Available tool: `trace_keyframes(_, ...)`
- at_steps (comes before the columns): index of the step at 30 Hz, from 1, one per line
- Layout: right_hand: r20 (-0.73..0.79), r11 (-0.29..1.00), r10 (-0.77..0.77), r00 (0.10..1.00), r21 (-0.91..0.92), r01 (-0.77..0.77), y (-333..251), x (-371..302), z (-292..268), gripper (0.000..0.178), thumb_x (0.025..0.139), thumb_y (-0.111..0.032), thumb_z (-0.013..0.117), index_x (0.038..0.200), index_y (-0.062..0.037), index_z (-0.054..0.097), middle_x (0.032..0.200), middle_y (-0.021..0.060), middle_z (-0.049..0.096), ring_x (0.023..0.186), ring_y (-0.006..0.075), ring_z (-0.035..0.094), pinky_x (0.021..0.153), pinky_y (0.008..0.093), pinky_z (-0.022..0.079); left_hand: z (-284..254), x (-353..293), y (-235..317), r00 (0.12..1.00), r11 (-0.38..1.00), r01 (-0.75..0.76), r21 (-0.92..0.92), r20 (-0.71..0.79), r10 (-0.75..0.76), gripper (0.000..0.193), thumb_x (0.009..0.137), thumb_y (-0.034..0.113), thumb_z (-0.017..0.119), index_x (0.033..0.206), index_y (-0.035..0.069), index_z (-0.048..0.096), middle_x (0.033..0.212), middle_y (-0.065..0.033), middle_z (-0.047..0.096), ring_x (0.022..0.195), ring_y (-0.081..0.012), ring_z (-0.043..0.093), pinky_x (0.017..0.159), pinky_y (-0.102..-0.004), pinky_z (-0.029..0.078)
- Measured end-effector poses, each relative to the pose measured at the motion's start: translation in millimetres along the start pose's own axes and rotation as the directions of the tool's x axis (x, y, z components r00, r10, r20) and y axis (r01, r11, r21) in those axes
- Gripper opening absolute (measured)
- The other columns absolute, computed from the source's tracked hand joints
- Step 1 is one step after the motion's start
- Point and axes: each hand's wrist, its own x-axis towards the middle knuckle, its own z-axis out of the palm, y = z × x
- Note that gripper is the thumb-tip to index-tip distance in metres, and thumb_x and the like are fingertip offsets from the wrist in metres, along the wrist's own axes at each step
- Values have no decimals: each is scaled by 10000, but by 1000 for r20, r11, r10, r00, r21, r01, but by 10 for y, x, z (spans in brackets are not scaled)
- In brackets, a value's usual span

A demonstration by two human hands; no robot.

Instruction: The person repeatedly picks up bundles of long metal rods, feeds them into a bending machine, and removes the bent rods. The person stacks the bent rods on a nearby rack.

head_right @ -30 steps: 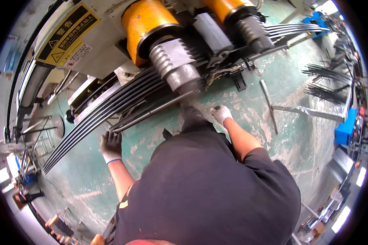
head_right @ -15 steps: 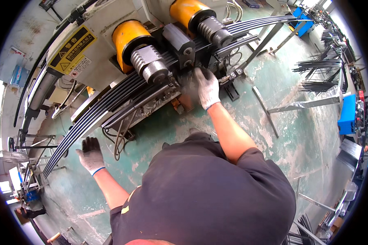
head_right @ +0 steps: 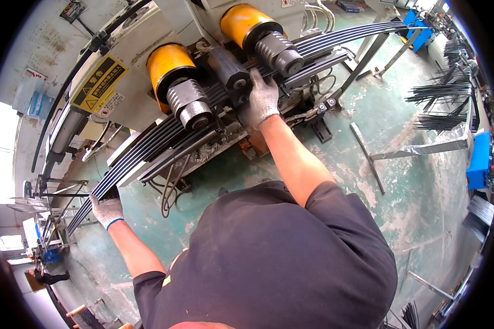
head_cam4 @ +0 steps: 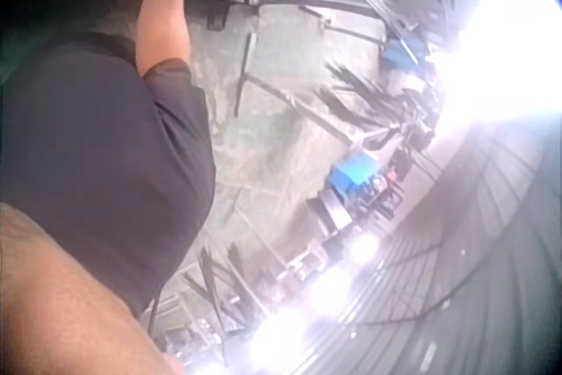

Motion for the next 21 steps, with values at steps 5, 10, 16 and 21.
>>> trace_keyframes(5,31,999,-32,999,-7,32,40,125,-102,303,981,-229,677,1213,-34,678,1055,71,680,911,167,655,779,324,527,387,36,257,983,963,-177,202,-1,181,537,1049,301,576,1416,-87,519,1430,-214,591,1281,-334,582,1200,-448,372)
trace_keyframes(10,8,983,-53,999,-174,54,147,234,-69,332,952,-216,712,1209,-7,679,1054,72,673,938,170,627,846,334,511,-41,692,1868,760,749,505,-429,632,-150,644,1073,381,512,1549,-35,387,1610,-184,416,1497,-265,368,1299,-440,138)
trace_keyframes(16,72,983,-123,990,-126,131,127,401,-96,410,868,-203,809,1172,34,669,1068,61,675,926,166,628,839,337,518,2112,-268,1124,756,571,-636,519,269,597,416,1037,298,622,1280,-39,643,1159,-191,717,1023,-276,704,953,-397,539)
trace_keyframes(21,110,971,-165,980,-156,181,247,544,-173,409,875,-189,801,1190,36,669,1098,74,690,940,168,635,850,341,526,2964,-735,760,734,374,-663,649,466,493,414,1070,268,510,1350,-11,635,1277,-143,689,1129,-248,675,970,-360,541)
